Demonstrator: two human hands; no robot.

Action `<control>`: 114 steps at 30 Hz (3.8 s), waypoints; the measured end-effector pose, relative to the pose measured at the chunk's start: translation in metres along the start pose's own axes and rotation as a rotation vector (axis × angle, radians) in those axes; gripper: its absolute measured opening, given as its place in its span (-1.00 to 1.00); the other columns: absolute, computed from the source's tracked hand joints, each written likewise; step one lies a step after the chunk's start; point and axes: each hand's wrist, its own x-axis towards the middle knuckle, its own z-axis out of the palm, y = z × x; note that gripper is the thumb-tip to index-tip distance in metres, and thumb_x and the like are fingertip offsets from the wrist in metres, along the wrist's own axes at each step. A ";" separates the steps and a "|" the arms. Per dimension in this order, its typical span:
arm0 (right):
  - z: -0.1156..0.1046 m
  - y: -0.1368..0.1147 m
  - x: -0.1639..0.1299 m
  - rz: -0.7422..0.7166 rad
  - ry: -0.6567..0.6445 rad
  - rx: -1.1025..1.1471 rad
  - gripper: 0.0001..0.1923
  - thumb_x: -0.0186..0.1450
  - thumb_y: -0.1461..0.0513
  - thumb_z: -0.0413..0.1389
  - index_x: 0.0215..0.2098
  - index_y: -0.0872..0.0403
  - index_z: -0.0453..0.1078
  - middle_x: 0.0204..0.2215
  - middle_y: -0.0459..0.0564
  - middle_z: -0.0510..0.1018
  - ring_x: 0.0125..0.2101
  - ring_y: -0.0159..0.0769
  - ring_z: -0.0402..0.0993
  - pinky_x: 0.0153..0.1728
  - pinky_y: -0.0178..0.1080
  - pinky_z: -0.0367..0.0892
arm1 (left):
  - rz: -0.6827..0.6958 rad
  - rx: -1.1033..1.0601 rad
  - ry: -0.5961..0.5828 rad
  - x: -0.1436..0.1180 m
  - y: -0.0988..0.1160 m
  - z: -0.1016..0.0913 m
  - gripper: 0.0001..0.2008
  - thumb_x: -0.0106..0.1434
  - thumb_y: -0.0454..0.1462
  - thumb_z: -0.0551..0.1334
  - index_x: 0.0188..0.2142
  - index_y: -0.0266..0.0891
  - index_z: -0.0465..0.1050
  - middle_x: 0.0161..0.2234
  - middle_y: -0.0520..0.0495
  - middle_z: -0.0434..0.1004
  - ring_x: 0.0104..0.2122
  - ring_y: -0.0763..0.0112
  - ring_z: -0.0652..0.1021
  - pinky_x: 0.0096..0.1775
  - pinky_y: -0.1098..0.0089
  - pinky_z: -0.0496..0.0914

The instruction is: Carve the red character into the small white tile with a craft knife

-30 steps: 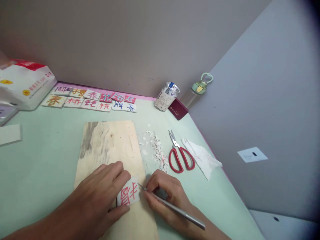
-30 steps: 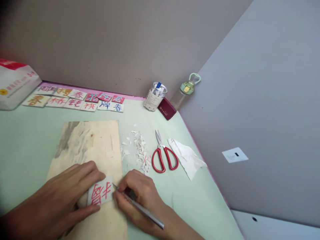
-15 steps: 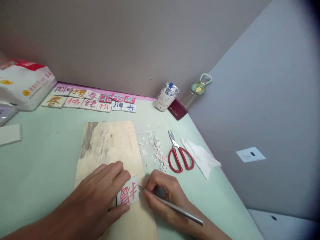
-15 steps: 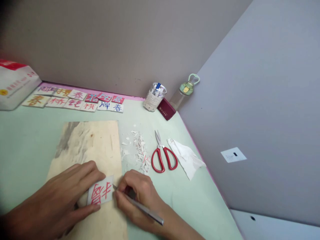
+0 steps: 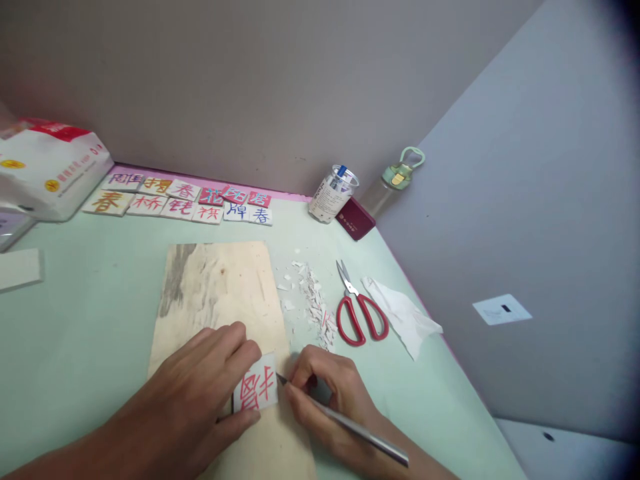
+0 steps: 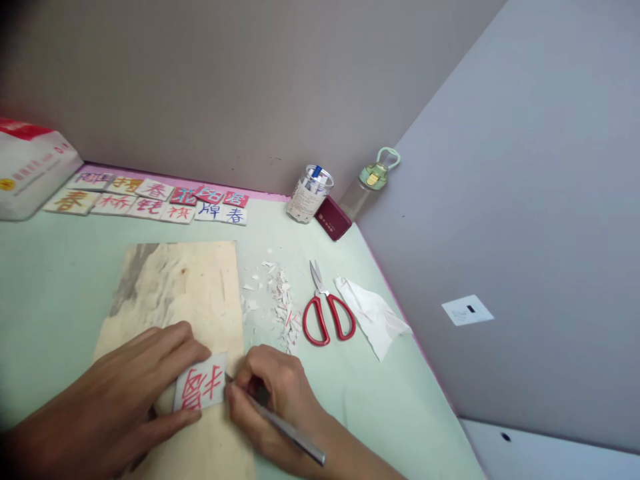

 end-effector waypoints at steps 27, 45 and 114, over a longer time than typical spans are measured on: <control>0.022 0.002 -0.002 0.154 0.178 0.108 -0.76 0.28 0.22 0.12 -0.51 0.00 0.20 -0.61 -0.20 0.30 -0.59 -0.43 0.15 -0.56 -0.35 0.09 | 0.019 -0.091 -0.064 0.000 0.007 0.000 -0.50 0.07 -0.46 0.36 -0.01 -0.06 0.41 -0.11 0.07 0.63 -0.12 0.16 0.62 -0.01 0.17 0.37; 0.041 0.015 -0.007 -0.171 0.310 -0.127 -0.79 0.33 0.32 0.08 -0.45 0.00 0.20 -0.58 -0.18 0.37 -0.61 -0.45 0.23 -0.58 -0.37 0.13 | 0.004 -0.097 -0.108 -0.001 0.009 0.004 -0.72 0.20 -0.39 0.35 -0.13 -0.09 0.43 -0.20 0.04 0.61 -0.17 0.17 0.59 -0.02 0.16 0.39; 0.026 0.006 -0.004 -0.796 0.078 -0.810 -0.56 0.53 0.45 -0.12 -0.45 0.11 0.38 -0.51 -0.05 0.33 -0.47 -0.27 0.14 -0.39 -0.19 0.08 | 0.275 -0.313 -0.001 0.017 -0.015 0.010 -0.76 0.43 -0.49 -0.03 -0.23 -0.16 0.27 -0.29 0.01 0.38 -0.32 0.28 0.39 -0.25 0.26 0.26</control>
